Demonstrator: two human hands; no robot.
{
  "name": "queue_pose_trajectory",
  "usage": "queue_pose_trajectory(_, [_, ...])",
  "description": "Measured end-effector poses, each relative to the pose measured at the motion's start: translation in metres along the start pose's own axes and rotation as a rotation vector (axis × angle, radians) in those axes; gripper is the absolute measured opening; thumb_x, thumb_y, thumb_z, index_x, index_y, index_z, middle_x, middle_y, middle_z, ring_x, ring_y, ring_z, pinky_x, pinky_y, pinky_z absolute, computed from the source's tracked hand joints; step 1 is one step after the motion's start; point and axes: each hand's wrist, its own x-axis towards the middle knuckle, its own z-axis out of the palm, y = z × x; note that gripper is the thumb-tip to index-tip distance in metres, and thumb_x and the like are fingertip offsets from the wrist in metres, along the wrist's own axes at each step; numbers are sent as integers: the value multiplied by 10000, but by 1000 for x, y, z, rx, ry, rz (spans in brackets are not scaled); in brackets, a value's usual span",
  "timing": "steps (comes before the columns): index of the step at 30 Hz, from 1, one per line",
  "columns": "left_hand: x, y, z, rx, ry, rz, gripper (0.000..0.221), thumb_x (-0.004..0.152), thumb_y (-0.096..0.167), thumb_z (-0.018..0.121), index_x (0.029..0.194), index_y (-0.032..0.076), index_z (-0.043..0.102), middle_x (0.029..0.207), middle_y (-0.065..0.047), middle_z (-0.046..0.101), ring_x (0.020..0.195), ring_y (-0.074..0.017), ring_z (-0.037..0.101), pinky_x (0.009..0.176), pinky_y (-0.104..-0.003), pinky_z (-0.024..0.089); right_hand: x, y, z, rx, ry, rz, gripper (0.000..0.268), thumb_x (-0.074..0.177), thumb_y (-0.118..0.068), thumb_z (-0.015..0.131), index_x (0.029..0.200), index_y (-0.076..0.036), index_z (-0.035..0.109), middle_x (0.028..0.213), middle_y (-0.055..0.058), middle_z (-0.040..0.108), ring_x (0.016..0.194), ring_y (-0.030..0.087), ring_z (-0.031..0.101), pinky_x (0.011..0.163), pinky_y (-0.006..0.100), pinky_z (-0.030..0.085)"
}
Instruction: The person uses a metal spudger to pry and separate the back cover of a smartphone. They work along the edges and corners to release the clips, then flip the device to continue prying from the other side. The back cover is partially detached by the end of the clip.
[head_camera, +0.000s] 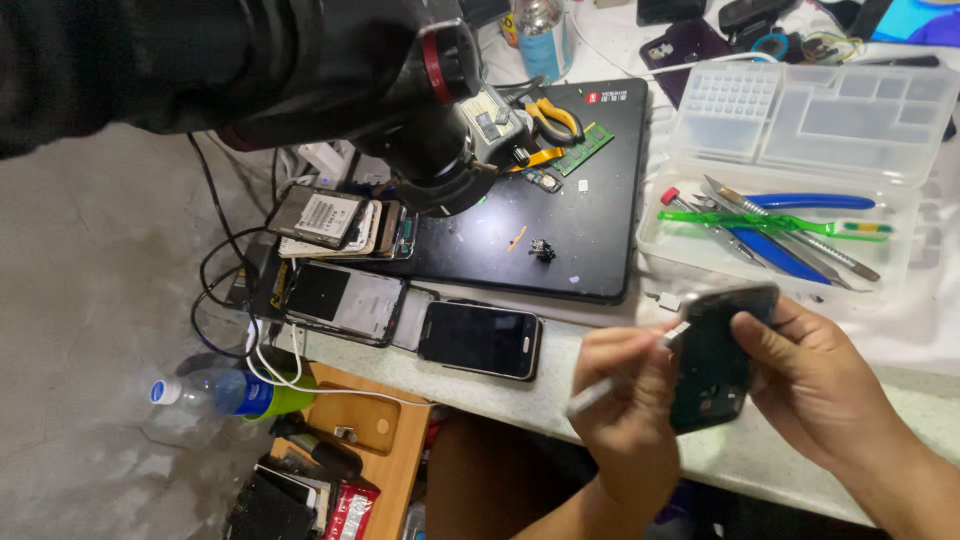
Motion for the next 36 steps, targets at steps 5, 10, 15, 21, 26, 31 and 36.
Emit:
queue_pose_trajectory(5, [8, -22, -9, -351, 160, -378, 131, 998, 45, 641, 1082, -47, 601, 1019, -216, 727, 942, -276, 743, 930, -424, 622, 1, 6, -1, -143, 85, 40, 322, 957, -250, 659, 1147, 8, 693, 895, 56, 731, 724, 120, 654, 640, 300, 546])
queue_pose_trajectory(10, [17, -29, -26, -329, 71, -479, 149, 991, 94, 638, 1058, -24, 578, 1018, -211, 735, 936, -297, 766, 920, -454, 643, 2, 5, -5, -306, 144, 100, 311, 948, -258, 669, 1103, 6, 724, 781, 49, 707, 592, 123, 614, 516, 292, 497])
queue_pose_trajectory(15, [26, -32, -33, -219, -14, -419, 137, 1017, 85, 646, 1075, -17, 575, 997, -206, 734, 922, -279, 756, 901, -440, 641, 5, -3, -13, -456, 80, 121, 294, 1018, -259, 691, 1138, 9, 689, 773, 103, 733, 564, 167, 647, 461, 336, 514])
queue_pose_trajectory(21, [28, -35, -36, -228, -27, -420, 114, 1015, 68, 654, 1064, -19, 599, 994, -201, 738, 923, -266, 754, 898, -425, 636, 8, -2, -13, -510, 92, 187, 303, 964, -294, 670, 1080, -16, 702, 716, 63, 696, 527, 131, 616, 458, 303, 489])
queue_pose_trajectory(26, [32, -38, -41, -267, -116, -440, 105, 1004, 51, 687, 1048, -30, 636, 991, -196, 742, 910, -260, 748, 898, -420, 635, 15, -7, -20, -552, -36, 199, 307, 970, -266, 663, 1142, -15, 707, 718, 64, 705, 507, 121, 590, 424, 301, 464])
queue_pose_trajectory(31, [29, -40, -42, -273, -108, -447, 122, 983, 42, 718, 1053, -41, 663, 993, -191, 748, 909, -242, 747, 900, -410, 632, 26, -3, -36, -589, -62, 300, 307, 946, -283, 657, 1140, -48, 687, 733, 70, 724, 519, 124, 607, 441, 302, 479])
queue_pose_trajectory(36, [23, -39, -39, -304, -67, -446, 142, 944, 31, 750, 1050, -40, 685, 967, -169, 762, 888, -237, 753, 868, -394, 636, 30, 0, -44, -541, -171, 268, 335, 972, -222, 694, 1233, -13, 665, 883, 150, 734, 633, 165, 650, 497, 324, 523])
